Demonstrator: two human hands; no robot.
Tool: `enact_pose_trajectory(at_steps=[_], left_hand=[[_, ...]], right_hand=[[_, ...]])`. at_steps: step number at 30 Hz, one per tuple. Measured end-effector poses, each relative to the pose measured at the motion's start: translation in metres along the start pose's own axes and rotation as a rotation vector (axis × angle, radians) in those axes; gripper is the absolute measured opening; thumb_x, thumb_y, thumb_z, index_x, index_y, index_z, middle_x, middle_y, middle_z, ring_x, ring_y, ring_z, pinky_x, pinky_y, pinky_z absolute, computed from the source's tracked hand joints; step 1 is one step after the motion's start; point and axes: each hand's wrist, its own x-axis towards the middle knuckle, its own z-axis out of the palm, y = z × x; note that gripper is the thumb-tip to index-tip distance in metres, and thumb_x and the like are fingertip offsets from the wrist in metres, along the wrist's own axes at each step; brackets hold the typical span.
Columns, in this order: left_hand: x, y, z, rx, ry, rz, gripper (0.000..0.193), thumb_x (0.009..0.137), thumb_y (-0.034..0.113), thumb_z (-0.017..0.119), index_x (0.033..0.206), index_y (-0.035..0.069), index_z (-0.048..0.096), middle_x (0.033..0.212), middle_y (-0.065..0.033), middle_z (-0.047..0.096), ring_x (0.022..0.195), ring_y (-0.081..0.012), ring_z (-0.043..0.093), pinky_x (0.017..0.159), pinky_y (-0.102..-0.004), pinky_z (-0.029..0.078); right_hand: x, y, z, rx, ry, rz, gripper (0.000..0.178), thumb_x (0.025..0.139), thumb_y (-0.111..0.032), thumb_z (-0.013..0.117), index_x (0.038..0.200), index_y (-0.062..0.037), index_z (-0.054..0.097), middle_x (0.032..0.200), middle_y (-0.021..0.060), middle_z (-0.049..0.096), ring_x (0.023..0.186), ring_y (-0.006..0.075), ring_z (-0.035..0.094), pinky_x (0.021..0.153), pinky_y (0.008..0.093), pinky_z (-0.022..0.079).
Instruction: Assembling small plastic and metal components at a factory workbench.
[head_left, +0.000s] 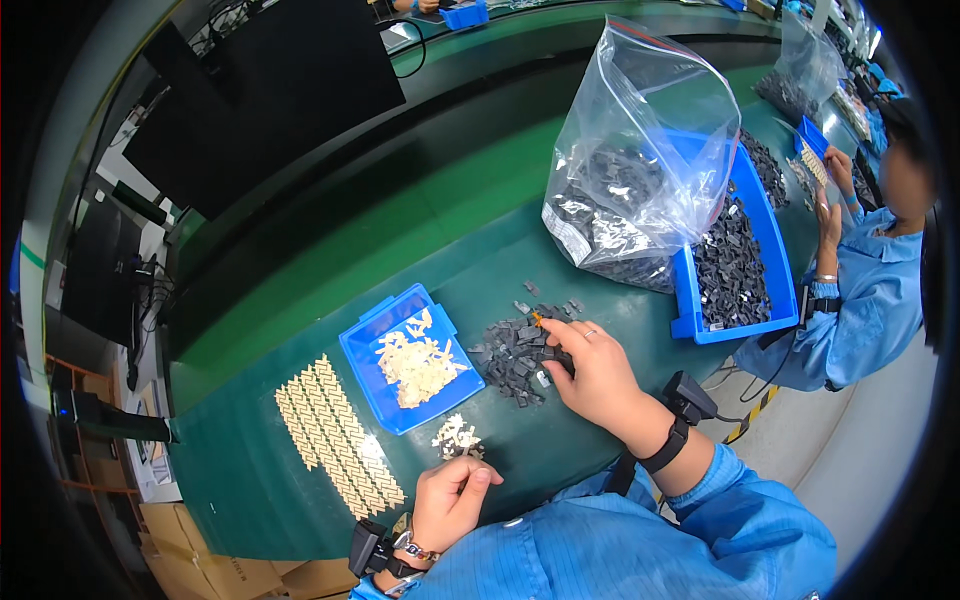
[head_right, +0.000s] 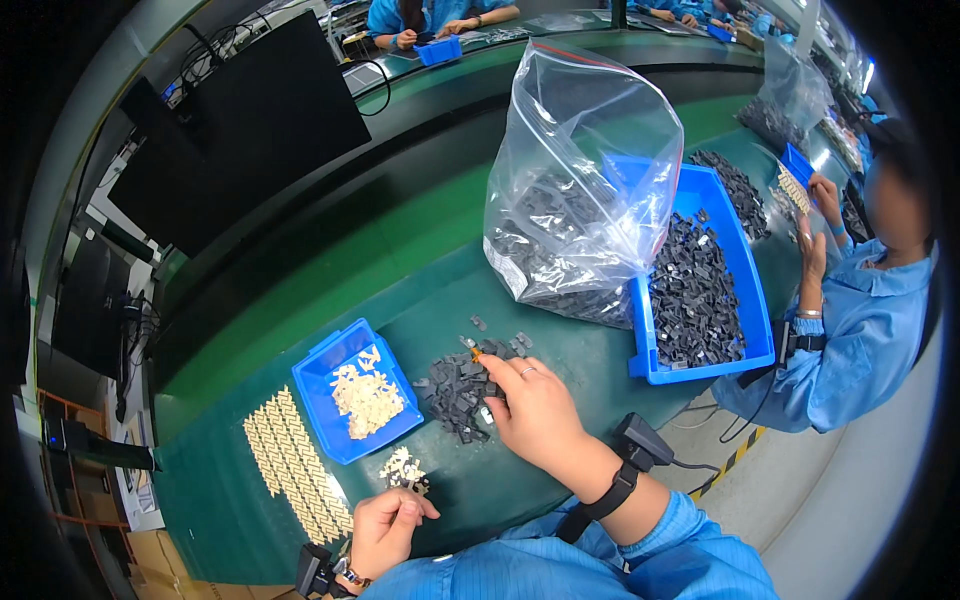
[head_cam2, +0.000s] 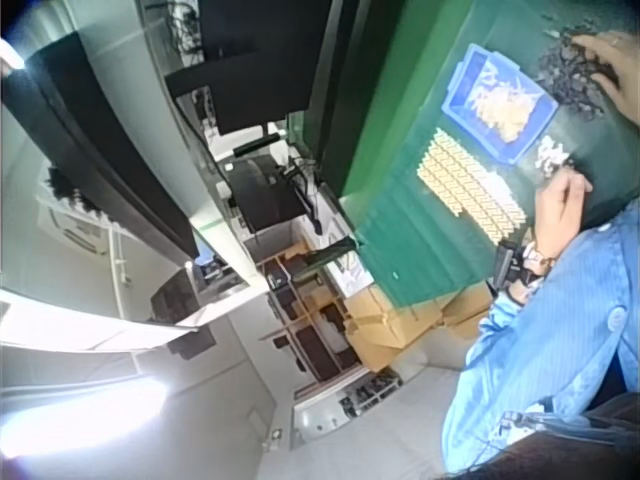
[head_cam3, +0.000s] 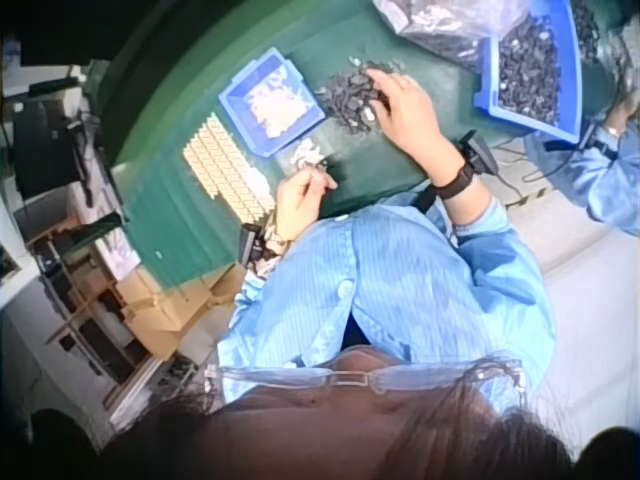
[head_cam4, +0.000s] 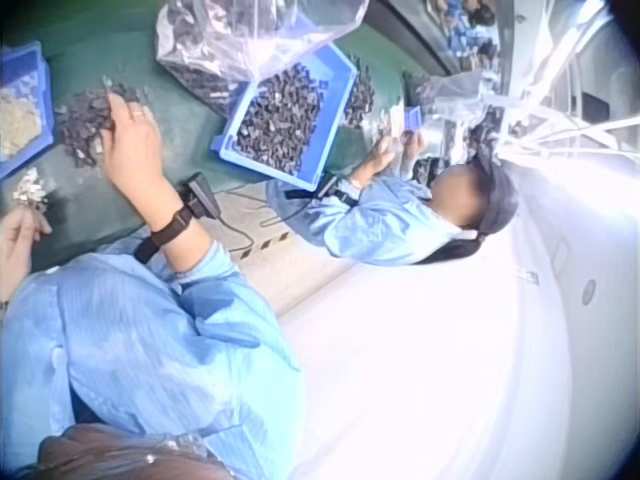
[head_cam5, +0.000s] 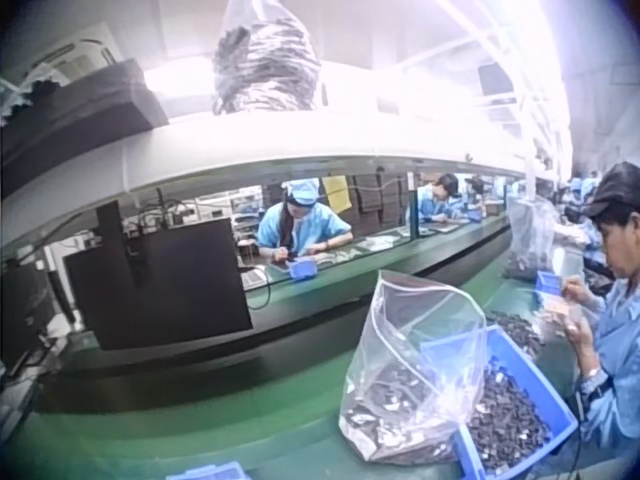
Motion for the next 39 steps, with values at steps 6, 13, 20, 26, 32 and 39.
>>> enact_pose_trajectory(at_steps=[6,13,20,26,32,39], left_hand=[[0.008,0.016,0.003,0.077,0.110,0.050,0.003,0.086,0.005,0.067,0.086,0.002,0.066,0.083,-0.0091,0.069,0.072,-0.0186,0.066,0.064,-0.0275,0.050],[0.021,0.025,0.008,0.283,0.306,0.384,0.026,0.075,-0.003,0.074,0.100,-0.003,0.068,0.096,-0.0151,0.068,0.088,-0.0239,0.068,0.075,-0.0303,0.054],[0.013,0.021,0.003,0.240,0.373,0.364,0.017,0.080,-0.005,0.070,0.096,-0.004,0.068,0.092,-0.0160,0.067,0.076,-0.0210,0.068,0.068,-0.0276,0.055],[0.010,0.013,0.010,-0.131,0.396,0.199,0.010,0.088,-0.002,0.064,0.096,-0.007,0.067,0.090,-0.0144,0.068,0.075,-0.0166,0.067,0.068,-0.0264,0.054],[0.003,0.012,0.009,-0.466,0.356,-0.020,0.012,0.092,0.005,0.063,0.096,-0.007,0.066,0.087,-0.0124,0.069,0.074,-0.0127,0.065,0.066,-0.0245,0.052],[0.004,0.013,0.003,-0.644,0.238,-0.159,0.012,0.091,0.003,0.062,0.098,-0.006,0.065,0.084,-0.0135,0.069,0.071,-0.0163,0.065,0.062,-0.0258,0.051]], right_hand=[[-0.005,-0.007,0.001,0.160,0.157,-0.110,0.049,0.073,0.000,0.073,0.119,-0.0041,0.056,0.084,0.0079,0.068,0.071,0.0246,0.065,0.062,0.0351,0.051],[-0.028,-0.058,0.014,0.966,-0.097,0.172,0.051,0.082,-0.004,0.071,0.128,-0.0031,0.048,0.084,0.0011,0.067,0.074,0.0069,0.059,0.065,0.0232,0.042],[-0.032,-0.064,0.017,1.098,-0.249,0.241,0.049,0.088,0.004,0.063,0.131,-0.0034,0.041,0.090,0.0070,0.066,0.085,0.0094,0.062,0.073,0.0241,0.046],[-0.029,-0.067,0.015,1.158,-0.247,0.348,0.040,0.089,0.001,0.063,0.126,-0.0013,0.047,0.089,0.0059,0.066,0.083,0.0094,0.061,0.075,0.0249,0.046],[-0.027,-0.061,0.012,0.932,-0.142,0.034,0.034,0.082,0.000,0.068,0.116,-0.0030,0.061,0.096,0.0084,0.068,0.089,0.0154,0.062,0.074,0.0293,0.048],[-0.028,-0.062,0.010,0.879,-0.181,-0.067,0.042,0.082,0.005,0.067,0.122,0.0003,0.056,0.103,0.0131,0.069,0.094,0.0185,0.067,0.085,0.0309,0.051]])
